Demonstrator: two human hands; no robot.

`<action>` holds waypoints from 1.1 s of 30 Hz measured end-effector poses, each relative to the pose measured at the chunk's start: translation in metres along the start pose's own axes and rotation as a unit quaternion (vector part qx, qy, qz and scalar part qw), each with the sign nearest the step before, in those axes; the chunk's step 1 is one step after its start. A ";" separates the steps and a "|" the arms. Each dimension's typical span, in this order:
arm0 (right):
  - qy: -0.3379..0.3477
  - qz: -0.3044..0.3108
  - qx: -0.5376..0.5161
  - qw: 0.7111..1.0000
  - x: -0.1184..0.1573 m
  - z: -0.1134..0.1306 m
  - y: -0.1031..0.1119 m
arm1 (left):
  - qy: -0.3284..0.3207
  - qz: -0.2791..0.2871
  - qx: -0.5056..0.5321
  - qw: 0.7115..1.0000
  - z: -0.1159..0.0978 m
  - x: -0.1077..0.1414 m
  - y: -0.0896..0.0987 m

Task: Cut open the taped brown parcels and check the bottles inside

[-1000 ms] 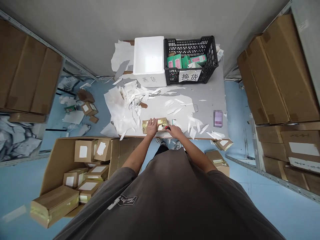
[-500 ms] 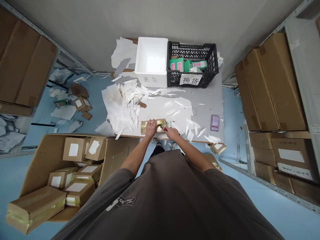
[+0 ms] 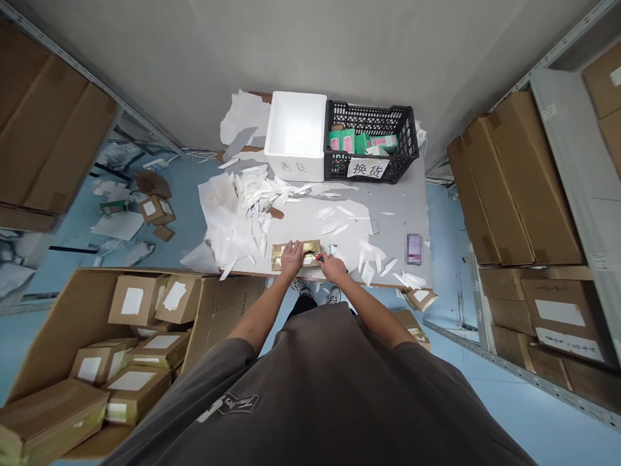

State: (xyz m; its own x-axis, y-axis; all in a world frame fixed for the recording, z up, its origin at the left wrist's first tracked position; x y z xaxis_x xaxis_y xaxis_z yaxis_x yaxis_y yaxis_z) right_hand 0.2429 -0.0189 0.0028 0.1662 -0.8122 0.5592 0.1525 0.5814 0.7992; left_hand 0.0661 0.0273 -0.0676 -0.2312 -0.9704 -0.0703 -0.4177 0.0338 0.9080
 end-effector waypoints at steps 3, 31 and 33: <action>0.000 -0.003 0.020 1.000 -0.003 0.000 0.003 | -0.001 -0.002 0.001 1.000 0.001 0.002 -0.002; 0.026 -0.005 -0.043 0.999 0.003 -0.025 0.006 | 0.029 -0.009 0.041 0.999 -0.007 0.002 0.002; 0.029 0.001 -0.013 1.000 -0.012 -0.009 0.008 | 0.027 -0.008 0.037 0.999 -0.006 0.001 0.002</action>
State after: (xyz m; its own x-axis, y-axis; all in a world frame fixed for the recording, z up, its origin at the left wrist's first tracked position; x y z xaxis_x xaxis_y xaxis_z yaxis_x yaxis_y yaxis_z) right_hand 0.2503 -0.0040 0.0001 0.2217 -0.8077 0.5464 0.1778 0.5844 0.7917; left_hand 0.0704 0.0247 -0.0634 -0.1770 -0.9823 -0.0610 -0.4860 0.0333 0.8733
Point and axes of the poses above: each hand's wrist, its own x-axis away from the middle knuckle, its own y-axis out of the back of the hand, z = x × y, the point moved 7 cm from there along -x, towards the middle knuckle, and after that the axes turned 1 degree about z, right-handed, at the moved point
